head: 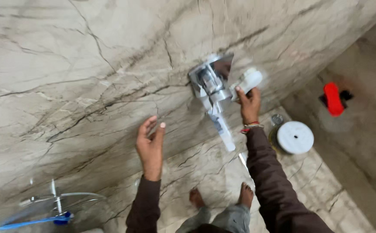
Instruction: The person scrubs the marble-patterned bathroom wall and a chrome shower mixer using a white sponge and a brush.
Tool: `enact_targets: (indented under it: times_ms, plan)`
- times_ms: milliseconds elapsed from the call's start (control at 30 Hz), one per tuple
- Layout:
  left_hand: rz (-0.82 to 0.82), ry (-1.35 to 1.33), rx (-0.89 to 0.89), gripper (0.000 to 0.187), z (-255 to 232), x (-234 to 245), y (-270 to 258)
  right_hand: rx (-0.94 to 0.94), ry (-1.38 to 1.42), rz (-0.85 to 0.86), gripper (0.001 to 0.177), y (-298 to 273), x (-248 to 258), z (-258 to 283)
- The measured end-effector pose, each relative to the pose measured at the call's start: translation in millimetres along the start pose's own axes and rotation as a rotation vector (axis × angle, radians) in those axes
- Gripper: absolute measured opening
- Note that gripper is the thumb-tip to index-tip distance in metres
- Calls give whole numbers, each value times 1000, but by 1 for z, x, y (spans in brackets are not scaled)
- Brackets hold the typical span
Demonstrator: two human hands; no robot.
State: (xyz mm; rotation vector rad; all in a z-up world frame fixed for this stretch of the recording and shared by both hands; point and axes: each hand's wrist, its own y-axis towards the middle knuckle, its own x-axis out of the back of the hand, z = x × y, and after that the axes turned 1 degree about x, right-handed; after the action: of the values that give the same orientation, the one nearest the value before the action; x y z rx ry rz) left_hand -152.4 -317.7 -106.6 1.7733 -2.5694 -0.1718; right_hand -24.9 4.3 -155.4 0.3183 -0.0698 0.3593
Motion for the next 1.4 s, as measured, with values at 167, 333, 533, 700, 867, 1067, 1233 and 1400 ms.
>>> enact_targets:
  times_ms: [167,333,533,700,867,1067,1233,1400]
  plan:
    - [47,-70,89,39,16,31,11,-281,301,-51,23,-42,-37,-78]
    - [230,39,27,41,6,36,18,-145,308,-407,26,-19,-50,-103]
    - [269,30,12,42,35,27,29,-351,260,-350,29,-126,-145,-74]
    - [234,-135,67,41,73,34,35,-196,365,-122,33,-145,-157,-23]
    - [65,-219,29,35,89,66,36,-255,258,-245,35,-146,-167,-7]
    - [-97,-144,-35,36,90,101,25,348,-326,211,55,-201,-203,42]
    - [-193,124,-314,29,82,117,36,765,-510,263,68,-180,-180,83]
    - [-251,335,-668,35,99,121,40,879,-550,237,86,-202,-199,29]
